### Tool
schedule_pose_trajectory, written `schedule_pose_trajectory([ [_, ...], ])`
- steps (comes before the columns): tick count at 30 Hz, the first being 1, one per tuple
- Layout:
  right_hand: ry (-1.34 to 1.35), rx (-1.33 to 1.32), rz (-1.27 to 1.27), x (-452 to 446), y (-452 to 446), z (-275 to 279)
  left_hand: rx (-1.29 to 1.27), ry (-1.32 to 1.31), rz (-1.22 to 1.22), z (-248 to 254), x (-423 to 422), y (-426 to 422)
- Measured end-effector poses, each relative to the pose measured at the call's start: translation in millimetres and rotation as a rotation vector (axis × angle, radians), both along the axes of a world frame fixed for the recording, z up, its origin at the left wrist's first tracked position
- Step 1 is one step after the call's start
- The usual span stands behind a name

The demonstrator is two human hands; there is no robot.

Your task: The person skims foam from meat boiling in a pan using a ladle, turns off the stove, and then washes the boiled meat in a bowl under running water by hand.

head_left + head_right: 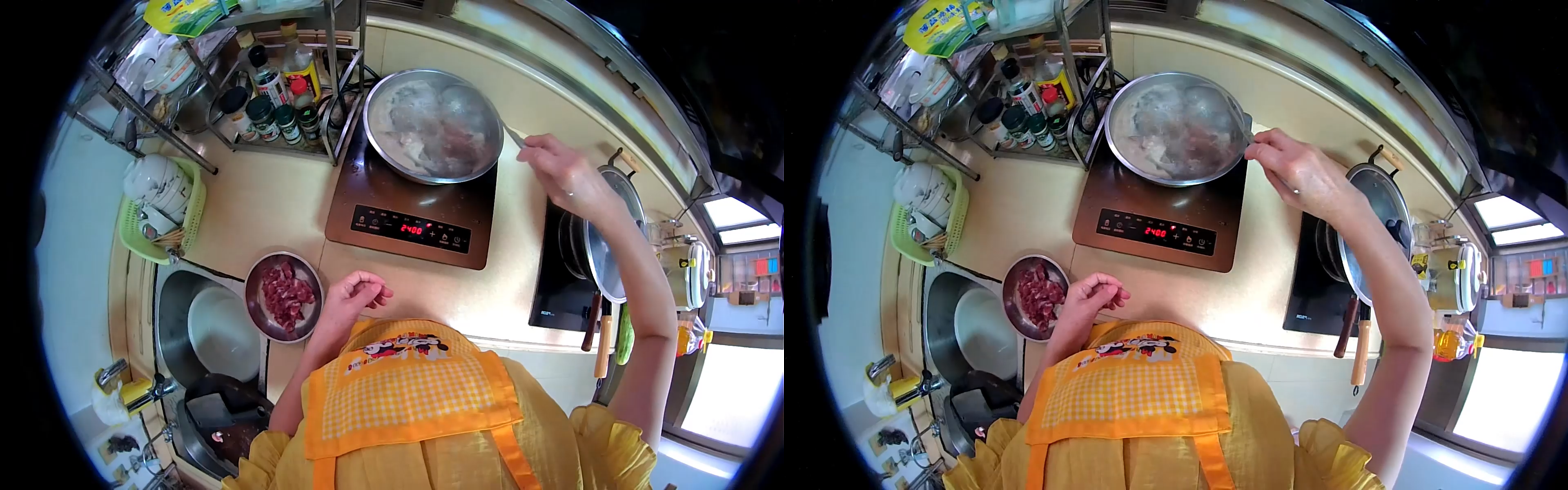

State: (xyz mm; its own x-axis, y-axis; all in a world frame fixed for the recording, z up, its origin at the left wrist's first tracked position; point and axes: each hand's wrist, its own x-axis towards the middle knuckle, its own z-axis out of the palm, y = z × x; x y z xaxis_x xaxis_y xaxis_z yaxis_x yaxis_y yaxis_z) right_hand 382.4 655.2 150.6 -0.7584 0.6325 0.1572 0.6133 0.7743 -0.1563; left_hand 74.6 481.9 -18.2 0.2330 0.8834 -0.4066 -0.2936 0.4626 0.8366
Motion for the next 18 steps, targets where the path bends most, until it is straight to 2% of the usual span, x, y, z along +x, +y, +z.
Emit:
schedule_pose_trajectory([
  [3, -0.057, 0.003, -0.021, -1.1, -0.8, -11.8, -0.006, 0.020, -0.001, 0.3, -1.5, -0.9],
  [6, 0.148, -0.097, -0.099, -0.4, -6.5, -0.3, -0.010, 0.012, 0.010, -0.2, -2.4, -2.1],
  [8, 0.236, -0.051, -0.108, -0.4, -14.5, 18.0, -0.014, 0.001, 0.019, -0.7, -3.0, -3.9],
  [15, 0.163, 0.016, -0.081, 8.1, -32.9, 58.0, -0.052, 0.002, 0.016, 4.6, 2.4, -3.1],
  [18, 0.102, -0.051, -0.074, 6.8, -39.7, 64.2, -0.045, 0.004, 0.011, 5.0, 2.6, -1.2],
])
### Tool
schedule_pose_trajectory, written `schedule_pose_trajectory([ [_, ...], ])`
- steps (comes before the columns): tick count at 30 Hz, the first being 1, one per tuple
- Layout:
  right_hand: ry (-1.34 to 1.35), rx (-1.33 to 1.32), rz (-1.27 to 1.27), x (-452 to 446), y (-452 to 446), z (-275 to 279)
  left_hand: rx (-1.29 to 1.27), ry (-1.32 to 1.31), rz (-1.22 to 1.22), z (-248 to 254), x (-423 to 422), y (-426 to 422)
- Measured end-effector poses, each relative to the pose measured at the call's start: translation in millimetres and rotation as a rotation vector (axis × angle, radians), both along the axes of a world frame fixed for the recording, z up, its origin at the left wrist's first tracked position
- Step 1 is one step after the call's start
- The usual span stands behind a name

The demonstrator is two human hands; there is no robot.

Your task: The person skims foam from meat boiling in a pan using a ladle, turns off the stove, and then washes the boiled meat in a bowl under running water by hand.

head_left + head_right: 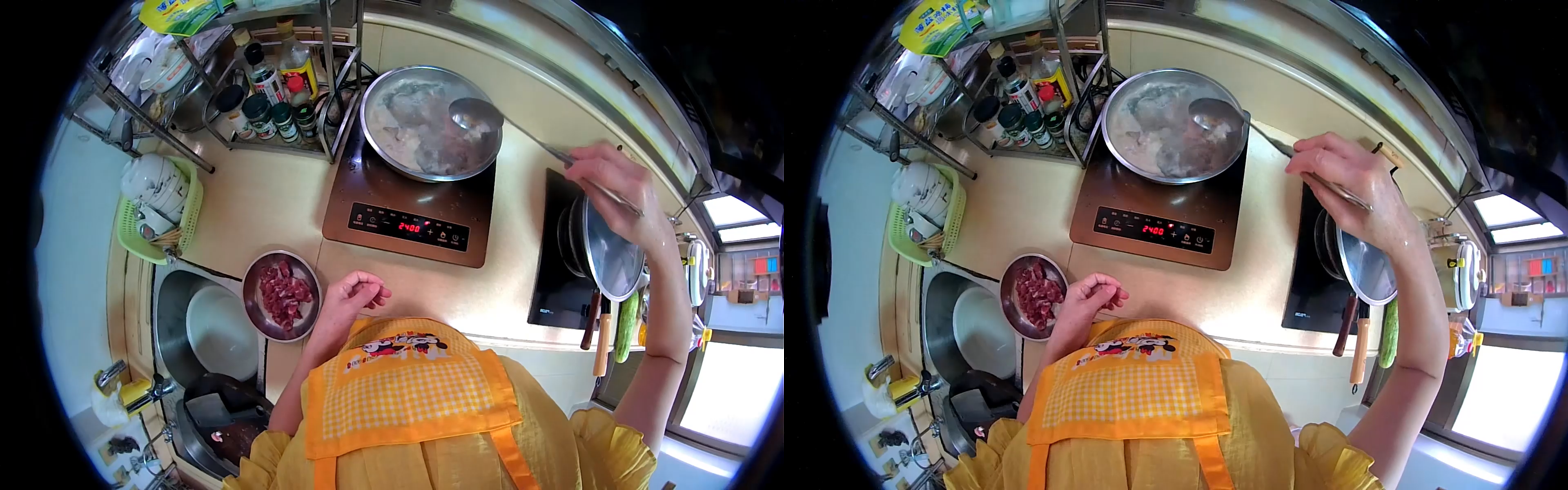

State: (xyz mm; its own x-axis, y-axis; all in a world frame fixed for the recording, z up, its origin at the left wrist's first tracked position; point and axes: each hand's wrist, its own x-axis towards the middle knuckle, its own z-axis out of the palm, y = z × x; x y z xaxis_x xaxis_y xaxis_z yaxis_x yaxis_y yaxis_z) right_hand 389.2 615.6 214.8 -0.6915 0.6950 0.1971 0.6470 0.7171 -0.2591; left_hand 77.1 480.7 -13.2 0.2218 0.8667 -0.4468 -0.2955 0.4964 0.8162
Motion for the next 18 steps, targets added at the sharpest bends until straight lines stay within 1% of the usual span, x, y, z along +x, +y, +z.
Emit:
schedule_pose_trajectory([
  [3, -0.089, -0.056, 0.057, -3.7, -7.0, 1.8, 0.010, -0.002, 0.007, -0.4, -0.9, -0.1],
  [6, -0.158, -0.106, 0.082, -10.4, -8.6, -10.0, 0.001, -0.005, 0.013, -4.4, -1.8, -1.4],
  [10, -0.295, -0.060, 0.087, -16.6, -12.1, -16.4, 0.006, -0.008, 0.012, -4.5, -1.9, -2.2],
  [16, -0.283, -0.049, 0.146, -21.4, -18.1, 4.3, 0.001, -0.010, 0.014, -7.2, -3.8, -4.8],
  [18, -0.326, -0.051, 0.178, -25.5, -17.8, 7.6, -0.008, -0.009, 0.012, -7.5, -3.6, -5.2],
])
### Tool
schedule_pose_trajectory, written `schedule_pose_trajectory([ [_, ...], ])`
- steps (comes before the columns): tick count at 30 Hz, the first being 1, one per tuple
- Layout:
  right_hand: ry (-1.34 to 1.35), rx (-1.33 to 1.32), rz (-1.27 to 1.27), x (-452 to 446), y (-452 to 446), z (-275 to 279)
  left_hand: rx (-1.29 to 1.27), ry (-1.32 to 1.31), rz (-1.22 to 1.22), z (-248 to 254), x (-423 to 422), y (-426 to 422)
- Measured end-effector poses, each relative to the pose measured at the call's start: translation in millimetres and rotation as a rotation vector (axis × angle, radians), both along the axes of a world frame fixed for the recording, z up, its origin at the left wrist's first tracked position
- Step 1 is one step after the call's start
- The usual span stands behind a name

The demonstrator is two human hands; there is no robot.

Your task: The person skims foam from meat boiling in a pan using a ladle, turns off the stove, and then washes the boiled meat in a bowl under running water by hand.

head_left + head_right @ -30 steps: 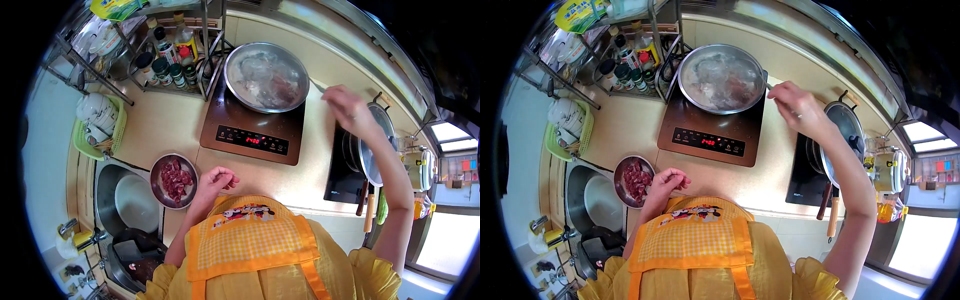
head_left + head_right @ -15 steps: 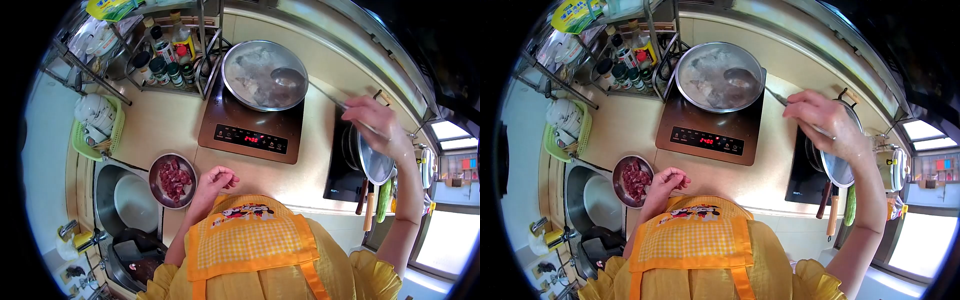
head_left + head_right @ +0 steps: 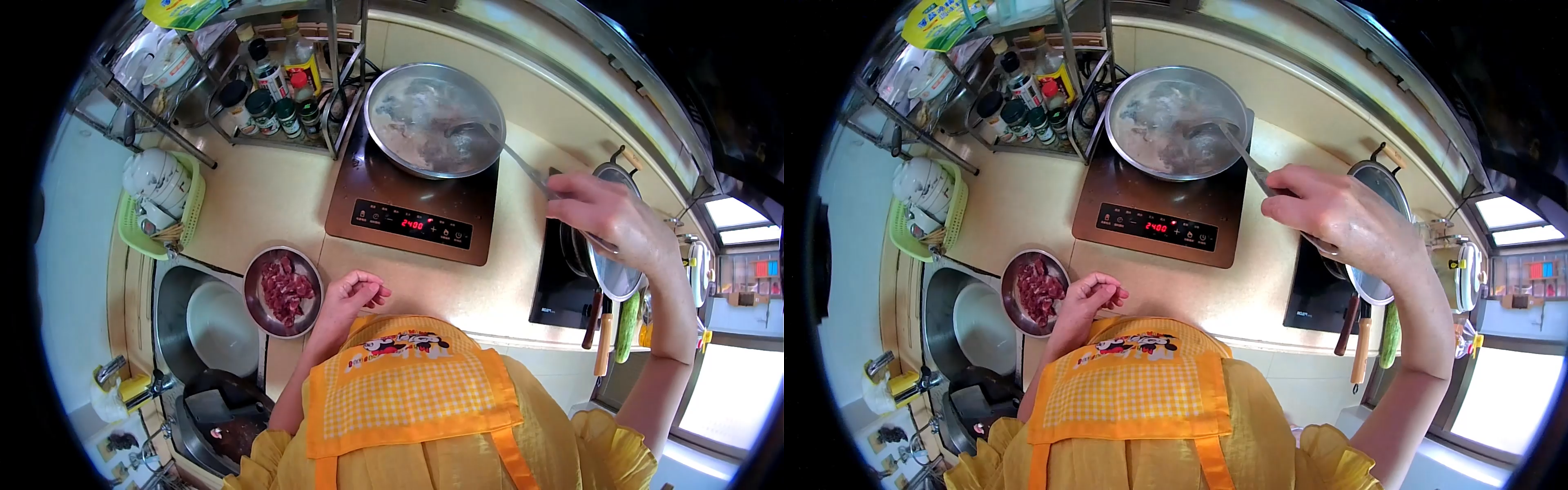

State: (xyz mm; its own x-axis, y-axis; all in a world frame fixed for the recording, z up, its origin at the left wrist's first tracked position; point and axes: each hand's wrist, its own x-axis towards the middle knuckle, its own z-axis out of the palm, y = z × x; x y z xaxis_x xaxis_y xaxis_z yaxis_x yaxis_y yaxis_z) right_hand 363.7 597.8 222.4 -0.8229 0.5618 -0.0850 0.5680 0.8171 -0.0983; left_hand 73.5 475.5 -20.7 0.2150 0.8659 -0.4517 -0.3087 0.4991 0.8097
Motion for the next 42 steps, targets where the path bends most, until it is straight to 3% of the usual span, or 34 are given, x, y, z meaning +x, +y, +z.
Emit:
schedule_pose_trajectory([
  [4, -0.112, -0.121, 0.000, -14.1, 7.8, 9.5, 0.013, -0.009, -0.004, 0.6, 0.5, 1.6],
  [11, 0.259, -0.287, 0.071, -25.8, 44.3, 11.5, 0.012, -0.007, 0.009, -0.4, -1.7, 1.6],
  [14, 0.243, -0.380, -0.119, -36.7, 52.7, 20.9, 0.017, -0.006, 0.009, -2.8, -3.0, 1.9],
  [21, 0.345, -0.452, -0.225, -47.8, 65.0, 21.9, 0.014, 0.014, 0.004, -3.8, -3.8, 3.6],
  [24, 0.507, -0.575, -0.311, -57.6, 69.2, 18.7, 0.019, 0.012, -0.003, -2.5, -2.9, 5.5],
  [28, 0.502, -0.568, -0.243, -65.6, 80.6, 18.6, 0.021, 0.016, -0.005, 0.7, -2.9, 8.2],
  [34, 0.566, -0.466, -0.347, -88.2, 87.0, 16.0, 0.021, 0.030, -0.002, -0.6, -5.7, 8.2],
  [38, 0.749, -0.700, -0.476, -90.6, 102.3, 17.9, 0.015, 0.023, -0.002, -0.8, -6.8, 8.5],
  [42, 0.732, -0.590, -0.448, -94.5, 112.3, 18.5, 0.011, 0.020, 0.005, -1.7, -7.8, 7.5],
])
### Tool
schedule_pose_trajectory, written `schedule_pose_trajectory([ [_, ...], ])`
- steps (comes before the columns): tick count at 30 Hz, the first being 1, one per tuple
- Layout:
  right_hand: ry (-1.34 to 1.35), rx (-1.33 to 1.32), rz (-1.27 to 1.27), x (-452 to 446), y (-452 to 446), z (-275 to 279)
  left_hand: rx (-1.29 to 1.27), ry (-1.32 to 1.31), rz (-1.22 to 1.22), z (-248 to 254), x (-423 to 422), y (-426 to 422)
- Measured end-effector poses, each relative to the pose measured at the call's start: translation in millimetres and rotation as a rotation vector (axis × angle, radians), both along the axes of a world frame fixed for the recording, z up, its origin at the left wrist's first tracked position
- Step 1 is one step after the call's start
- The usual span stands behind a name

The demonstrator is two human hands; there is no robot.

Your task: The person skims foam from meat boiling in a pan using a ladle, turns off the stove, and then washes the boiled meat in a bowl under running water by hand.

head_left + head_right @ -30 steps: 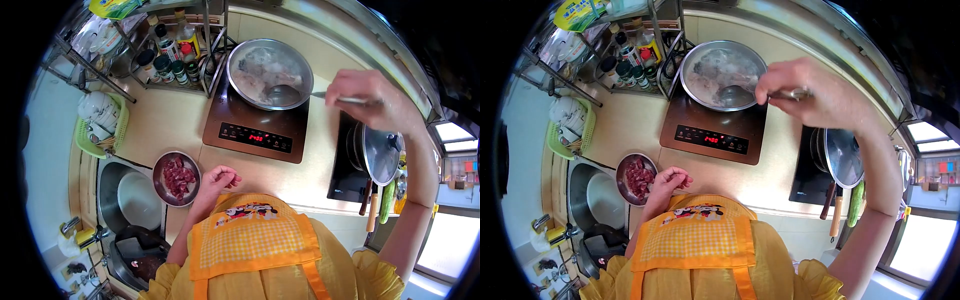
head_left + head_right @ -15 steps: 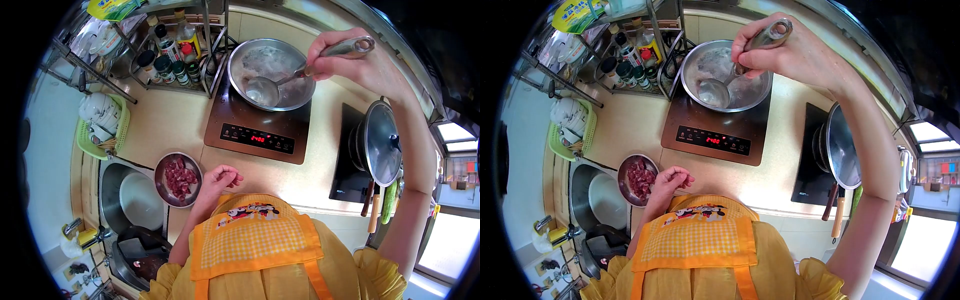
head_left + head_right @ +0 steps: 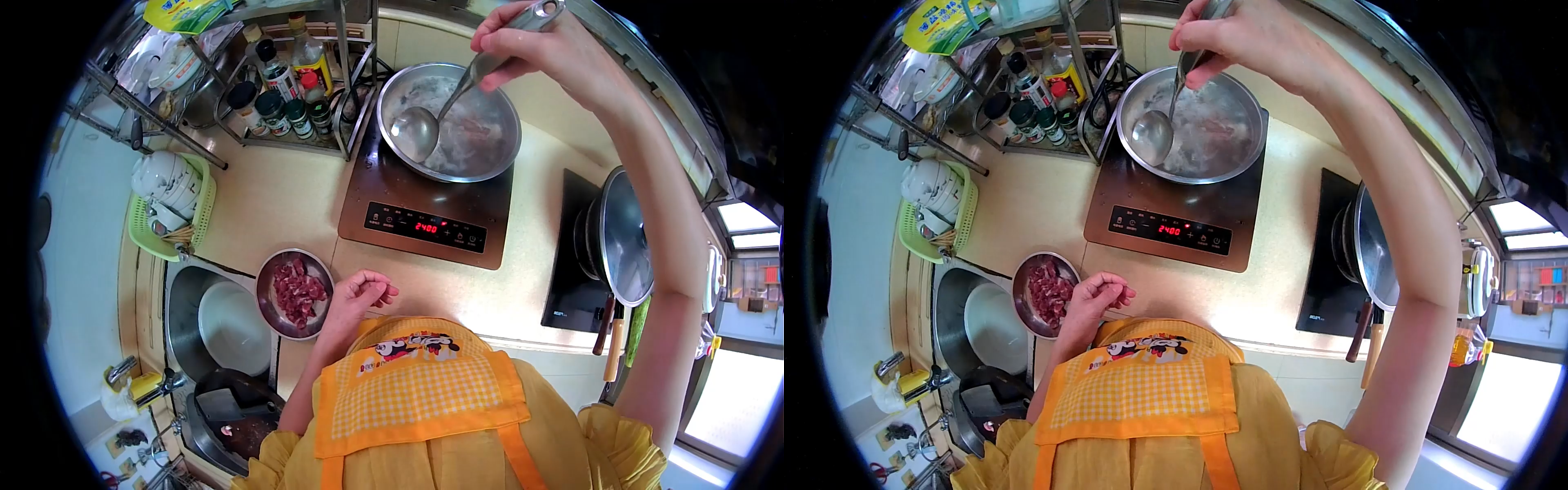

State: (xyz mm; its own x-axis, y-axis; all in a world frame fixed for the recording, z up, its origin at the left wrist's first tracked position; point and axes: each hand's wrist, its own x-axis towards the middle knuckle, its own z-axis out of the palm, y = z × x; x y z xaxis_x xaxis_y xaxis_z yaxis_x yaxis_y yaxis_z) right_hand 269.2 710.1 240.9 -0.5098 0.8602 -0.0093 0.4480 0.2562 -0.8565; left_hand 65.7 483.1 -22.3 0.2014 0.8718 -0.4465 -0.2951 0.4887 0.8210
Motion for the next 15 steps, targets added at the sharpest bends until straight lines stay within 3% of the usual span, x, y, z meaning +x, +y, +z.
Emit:
schedule_pose_trajectory([
  [7, 0.226, -0.031, -0.030, -0.7, 38.4, -15.5, -0.004, 0.001, 0.005, -0.6, -0.8, 0.9],
  [15, 0.284, -0.033, -0.168, -0.1, 78.2, -30.3, -0.017, -0.019, 0.037, -1.7, -3.7, 0.7],
])
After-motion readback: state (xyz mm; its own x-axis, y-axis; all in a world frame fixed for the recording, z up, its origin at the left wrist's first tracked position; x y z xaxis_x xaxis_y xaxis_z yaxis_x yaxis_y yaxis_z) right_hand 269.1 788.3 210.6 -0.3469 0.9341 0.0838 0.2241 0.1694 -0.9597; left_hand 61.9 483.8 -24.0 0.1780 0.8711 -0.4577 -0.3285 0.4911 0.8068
